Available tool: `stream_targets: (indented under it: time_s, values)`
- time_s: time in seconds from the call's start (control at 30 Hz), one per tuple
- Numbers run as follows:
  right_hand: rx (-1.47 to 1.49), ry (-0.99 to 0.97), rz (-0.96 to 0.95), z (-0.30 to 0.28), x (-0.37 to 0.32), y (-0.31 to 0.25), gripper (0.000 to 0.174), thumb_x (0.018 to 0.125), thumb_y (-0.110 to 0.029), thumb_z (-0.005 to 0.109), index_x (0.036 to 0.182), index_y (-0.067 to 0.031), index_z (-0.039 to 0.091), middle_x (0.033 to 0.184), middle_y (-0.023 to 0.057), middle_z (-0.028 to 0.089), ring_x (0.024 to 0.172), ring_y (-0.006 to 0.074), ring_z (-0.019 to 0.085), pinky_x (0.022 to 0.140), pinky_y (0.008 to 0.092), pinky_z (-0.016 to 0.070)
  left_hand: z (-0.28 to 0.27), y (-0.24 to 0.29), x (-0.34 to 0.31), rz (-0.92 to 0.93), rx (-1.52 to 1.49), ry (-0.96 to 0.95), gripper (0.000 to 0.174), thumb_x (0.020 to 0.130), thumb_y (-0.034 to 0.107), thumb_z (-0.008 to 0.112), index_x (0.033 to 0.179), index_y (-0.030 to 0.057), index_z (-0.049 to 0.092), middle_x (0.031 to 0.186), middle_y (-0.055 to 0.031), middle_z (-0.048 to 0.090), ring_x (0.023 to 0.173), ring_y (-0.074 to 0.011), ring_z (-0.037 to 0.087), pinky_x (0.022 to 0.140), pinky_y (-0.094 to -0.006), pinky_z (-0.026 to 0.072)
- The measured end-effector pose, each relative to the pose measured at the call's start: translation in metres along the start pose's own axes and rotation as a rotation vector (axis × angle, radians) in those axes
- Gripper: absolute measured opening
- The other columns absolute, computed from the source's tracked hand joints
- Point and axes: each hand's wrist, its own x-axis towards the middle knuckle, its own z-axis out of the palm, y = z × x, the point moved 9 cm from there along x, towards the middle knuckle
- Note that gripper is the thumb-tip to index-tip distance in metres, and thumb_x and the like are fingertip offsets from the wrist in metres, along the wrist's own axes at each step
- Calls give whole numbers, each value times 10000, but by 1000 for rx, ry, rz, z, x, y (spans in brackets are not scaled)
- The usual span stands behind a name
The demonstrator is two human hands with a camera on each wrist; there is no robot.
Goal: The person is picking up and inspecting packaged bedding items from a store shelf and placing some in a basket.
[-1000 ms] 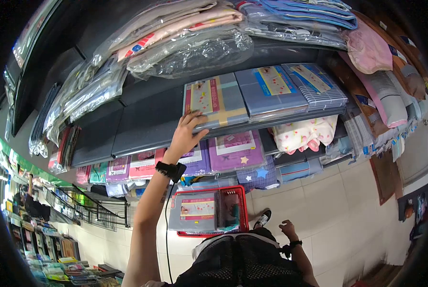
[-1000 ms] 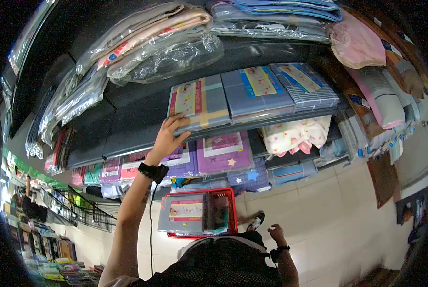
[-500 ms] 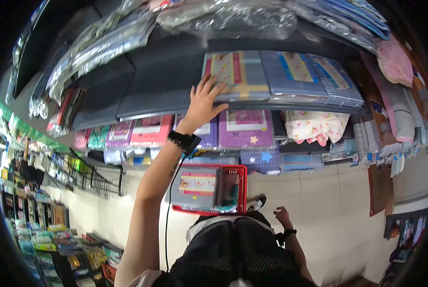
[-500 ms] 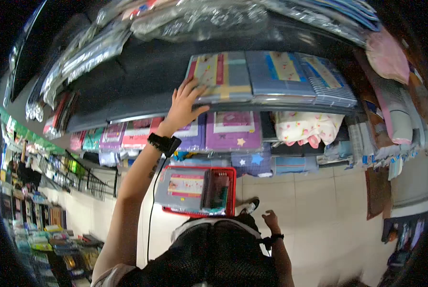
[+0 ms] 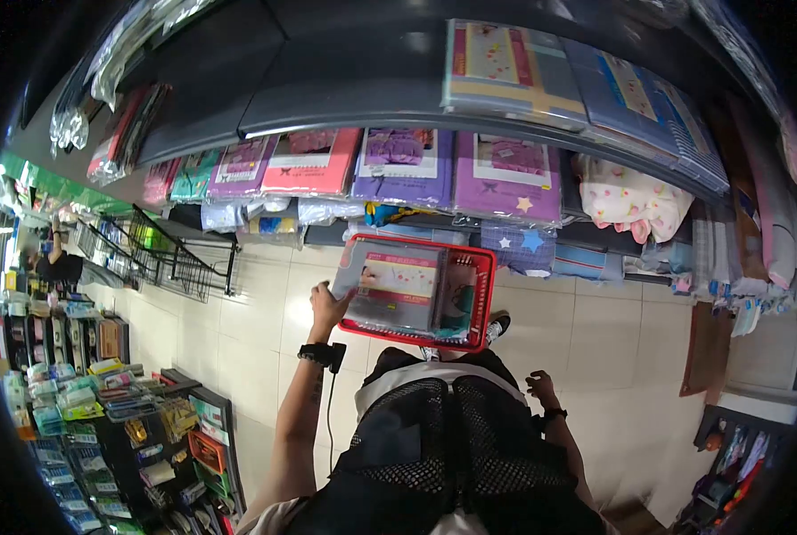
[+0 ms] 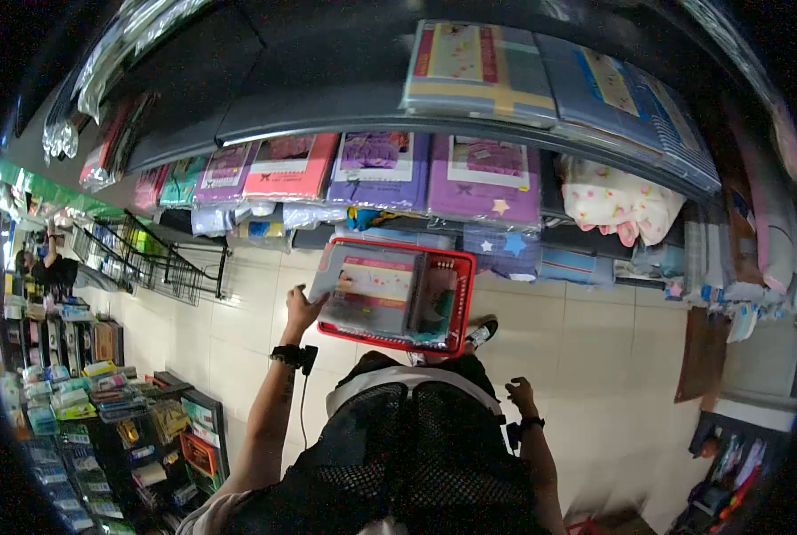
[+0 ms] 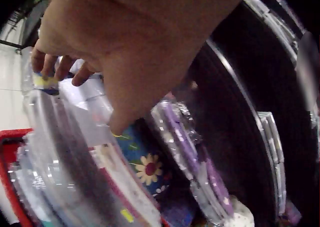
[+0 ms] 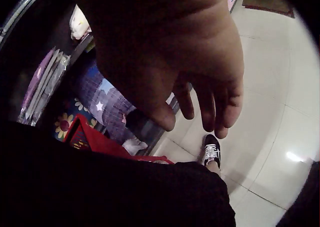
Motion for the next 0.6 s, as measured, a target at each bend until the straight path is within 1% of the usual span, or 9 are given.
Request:
stream_targets:
  time_s: [0.07, 0.13, 0.2, 0.23, 0.27, 0.33, 0.47, 0.57, 0.6]
  values:
    - [73, -12, 57, 0, -17, 3, 384, 809, -210, 697, 1121, -13, 590, 823, 142, 673, 621, 199, 655, 528, 327, 535, 22, -52, -4, -144, -43, -88, 767, 702, 476, 805, 1179, -66, 545, 1084, -272, 590, 1058, -366, 573, 902, -440, 464]
    - [56, -13, 93, -2, -30, -2, 394, 815, -203, 695, 1140, -11, 583, 834, 137, 677, 617, 188, 650, 520, 323, 524, 38, -83, -11, -285, -88, -179, 807, 693, 499, 808, 1193, -77, 544, 1050, -267, 618, 1019, -328, 614, 872, -411, 494]
    - [28, 31, 83, -7, -40, -8, 383, 820, -189, 689, 1141, -10, 580, 840, 134, 677, 616, 185, 649, 515, 314, 514, 61, -98, -10, -393, -477, -247, 815, 691, 501, 812, 1177, -103, 559, 930, -219, 678, 834, -249, 678, 732, -345, 542]
    - [23, 2, 96, -6, -43, -7, 412, 810, -172, 665, 1186, -52, 544, 830, 88, 645, 634, 177, 644, 538, 295, 487, 51, -89, -6, -302, -399, -172, 783, 697, 485, 812, 1135, -121, 580, 816, -175, 699, 690, -194, 677, 624, -297, 540]
    - [8, 2, 104, -5, -48, -6, 412, 810, -172, 665, 1186, -52, 544, 830, 88, 645, 634, 177, 644, 538, 295, 487, 49, -87, -9, -332, -467, -170, 742, 693, 456, 825, 1117, -111, 599, 832, -175, 699, 726, -200, 678, 650, -303, 536]
    - [35, 29, 84, -8, -64, -18, 433, 807, -172, 655, 1207, -53, 538, 860, 97, 646, 662, 175, 651, 573, 296, 493, 109, -134, 9, -337, -650, -265, 674, 705, 400, 832, 1093, -106, 614, 814, -168, 698, 704, -187, 668, 616, -304, 525]
    - [57, 25, 46, -7, -82, -30, 458, 806, -168, 640, 1230, -40, 521, 888, 106, 646, 688, 177, 656, 594, 298, 494, 87, -109, -1, -381, -726, -314, 549, 731, 323, 826, 1035, -95, 639, 797, -141, 689, 636, -156, 630, 529, -287, 480]
    - [78, 42, 65, -7, -81, -22, 446, 795, -144, 650, 1210, -38, 523, 852, 94, 645, 660, 174, 650, 561, 292, 485, 81, -96, -15, -462, -1000, -380, 492, 749, 213, 815, 1053, -84, 568, 802, -119, 665, 560, -111, 562, 443, -236, 377]
    - [67, 42, 85, -6, -81, -23, 439, 794, -140, 653, 1202, -39, 525, 849, 91, 646, 657, 174, 649, 558, 293, 485, 69, -80, -23, -425, -1111, -433, 478, 775, 190, 797, 1050, -43, 482, 848, -137, 655, 628, -154, 612, 486, -251, 460]
